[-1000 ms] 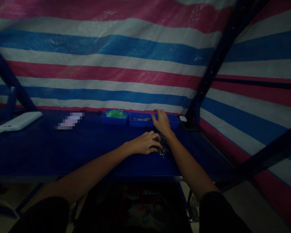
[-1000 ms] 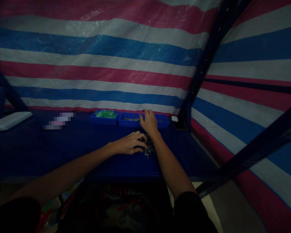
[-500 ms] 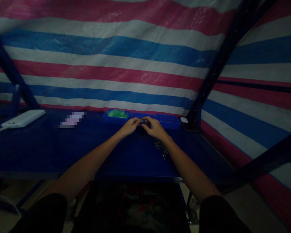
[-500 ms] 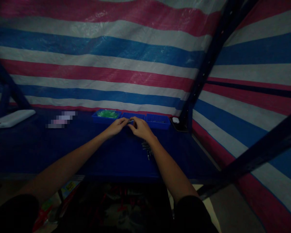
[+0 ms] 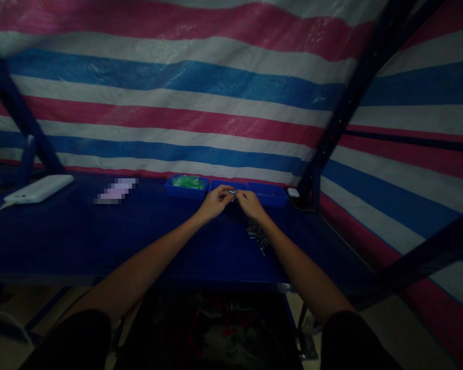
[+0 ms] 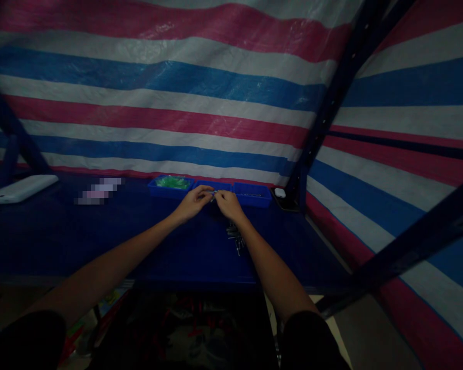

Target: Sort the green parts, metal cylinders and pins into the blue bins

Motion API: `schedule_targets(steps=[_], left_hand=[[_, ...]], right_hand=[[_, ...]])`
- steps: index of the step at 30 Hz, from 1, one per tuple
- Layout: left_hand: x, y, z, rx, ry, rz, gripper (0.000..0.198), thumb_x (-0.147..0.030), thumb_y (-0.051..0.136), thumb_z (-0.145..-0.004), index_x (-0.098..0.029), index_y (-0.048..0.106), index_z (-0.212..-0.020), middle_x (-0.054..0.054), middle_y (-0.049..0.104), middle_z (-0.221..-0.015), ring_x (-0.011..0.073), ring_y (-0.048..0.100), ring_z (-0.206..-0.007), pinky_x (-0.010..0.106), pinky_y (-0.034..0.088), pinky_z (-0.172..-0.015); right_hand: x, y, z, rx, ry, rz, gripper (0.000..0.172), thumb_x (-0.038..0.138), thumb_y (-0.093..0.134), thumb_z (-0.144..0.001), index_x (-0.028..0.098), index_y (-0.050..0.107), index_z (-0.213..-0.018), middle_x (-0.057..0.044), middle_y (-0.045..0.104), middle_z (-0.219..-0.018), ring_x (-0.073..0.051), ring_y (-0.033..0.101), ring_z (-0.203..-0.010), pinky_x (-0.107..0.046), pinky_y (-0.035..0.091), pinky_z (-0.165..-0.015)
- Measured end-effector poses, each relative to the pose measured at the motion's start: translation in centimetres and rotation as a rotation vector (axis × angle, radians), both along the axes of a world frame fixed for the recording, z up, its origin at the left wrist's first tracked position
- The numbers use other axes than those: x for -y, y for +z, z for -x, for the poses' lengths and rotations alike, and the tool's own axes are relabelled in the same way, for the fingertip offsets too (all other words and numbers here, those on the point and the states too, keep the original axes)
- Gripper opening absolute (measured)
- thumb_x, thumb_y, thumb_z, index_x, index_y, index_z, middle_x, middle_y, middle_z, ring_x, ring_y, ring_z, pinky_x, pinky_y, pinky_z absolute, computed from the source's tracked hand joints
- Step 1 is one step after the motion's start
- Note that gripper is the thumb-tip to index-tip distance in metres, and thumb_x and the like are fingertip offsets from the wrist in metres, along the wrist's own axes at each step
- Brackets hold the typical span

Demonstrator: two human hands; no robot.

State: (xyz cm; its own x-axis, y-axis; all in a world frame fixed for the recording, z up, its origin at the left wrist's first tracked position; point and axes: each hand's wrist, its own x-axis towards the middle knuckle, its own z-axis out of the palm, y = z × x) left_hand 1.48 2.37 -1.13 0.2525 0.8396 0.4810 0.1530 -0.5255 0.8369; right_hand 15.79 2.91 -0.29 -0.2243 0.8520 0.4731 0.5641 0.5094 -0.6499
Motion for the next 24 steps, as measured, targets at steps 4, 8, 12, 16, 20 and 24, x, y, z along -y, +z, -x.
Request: schedule_targets(steps=[4, 8, 12, 16, 20, 24], left_hand=[[0.1, -0.1, -0.1, -0.079, 0.092, -0.082, 0.024, -0.026, 0.059, -0.073, -0.014, 0.056, -0.094, 0.004, 0.062, -0.08, 0.0143, 0.058, -0.074, 0.026, 0.045, -0.066], [-0.1, -0.3, 0.3, -0.177, 0.188, -0.155, 0.017, -0.027, 0.055, -0.077, -0.015, 0.058, -0.089, 0.003, 0.063, -0.076, 0.014, 0.057, -0.069, 0.025, 0.043, -0.063], [-0.4, -0.2, 0.9, -0.179, 0.262, -0.125, 0.019, -0.03, 0.048, -0.081, -0.015, 0.059, -0.084, 0.002, 0.063, -0.072, 0.0142, 0.057, -0.065, 0.024, 0.041, -0.059], [-0.5, -0.1, 1.4, -0.263, 0.311, -0.097, 0.032, -0.035, 0.041, -0.084, -0.016, 0.057, -0.065, 0.0, 0.059, -0.058, 0.0135, 0.052, -0.055, 0.024, 0.037, -0.054], [-0.5, -0.3, 1.3, -0.238, 0.266, -0.093, 0.037, -0.038, 0.038, -0.086, -0.017, 0.057, -0.063, 0.001, 0.059, -0.059, 0.0141, 0.054, -0.057, 0.025, 0.039, -0.058], [-0.5, -0.7, 1.1, -0.142, 0.169, -0.15, 0.019, -0.029, 0.05, -0.079, -0.017, 0.056, -0.091, 0.003, 0.064, -0.082, 0.0149, 0.059, -0.074, 0.025, 0.043, -0.065]], right_hand=[[-0.5, -0.3, 0.1, -0.135, -0.062, 0.016, 0.031, 0.032, 0.035, -0.079, 0.019, 0.041, -0.051, 0.004, 0.041, -0.049, -0.011, 0.04, -0.051, -0.022, 0.027, -0.048], [-0.3, -0.5, 0.3, -0.131, -0.054, 0.049, 0.034, 0.039, 0.034, -0.083, 0.019, 0.046, -0.059, 0.004, 0.043, -0.051, -0.011, 0.043, -0.051, -0.022, 0.03, -0.049], [0.5, -0.7, 0.3, -0.016, 0.003, -0.082, 0.027, 0.041, 0.045, -0.081, 0.019, 0.052, -0.095, 0.005, 0.049, -0.06, -0.012, 0.047, -0.055, -0.022, 0.033, -0.053], [0.9, -0.7, 0.3, 0.133, 0.076, -0.199, 0.025, 0.03, 0.047, -0.082, 0.02, 0.048, -0.104, 0.003, 0.051, -0.063, -0.013, 0.049, -0.059, -0.023, 0.035, -0.057], [0.7, -0.8, 0.4, 0.175, 0.03, -0.189, 0.016, 0.029, 0.038, -0.087, 0.019, 0.05, -0.091, 0.0, 0.054, -0.067, -0.013, 0.05, -0.06, -0.023, 0.033, -0.057], [0.4, -1.1, 0.5, 0.141, 0.001, -0.146, 0.023, 0.029, 0.031, -0.09, 0.019, 0.048, -0.079, 0.0, 0.053, -0.064, -0.013, 0.05, -0.059, -0.023, 0.033, -0.057]])
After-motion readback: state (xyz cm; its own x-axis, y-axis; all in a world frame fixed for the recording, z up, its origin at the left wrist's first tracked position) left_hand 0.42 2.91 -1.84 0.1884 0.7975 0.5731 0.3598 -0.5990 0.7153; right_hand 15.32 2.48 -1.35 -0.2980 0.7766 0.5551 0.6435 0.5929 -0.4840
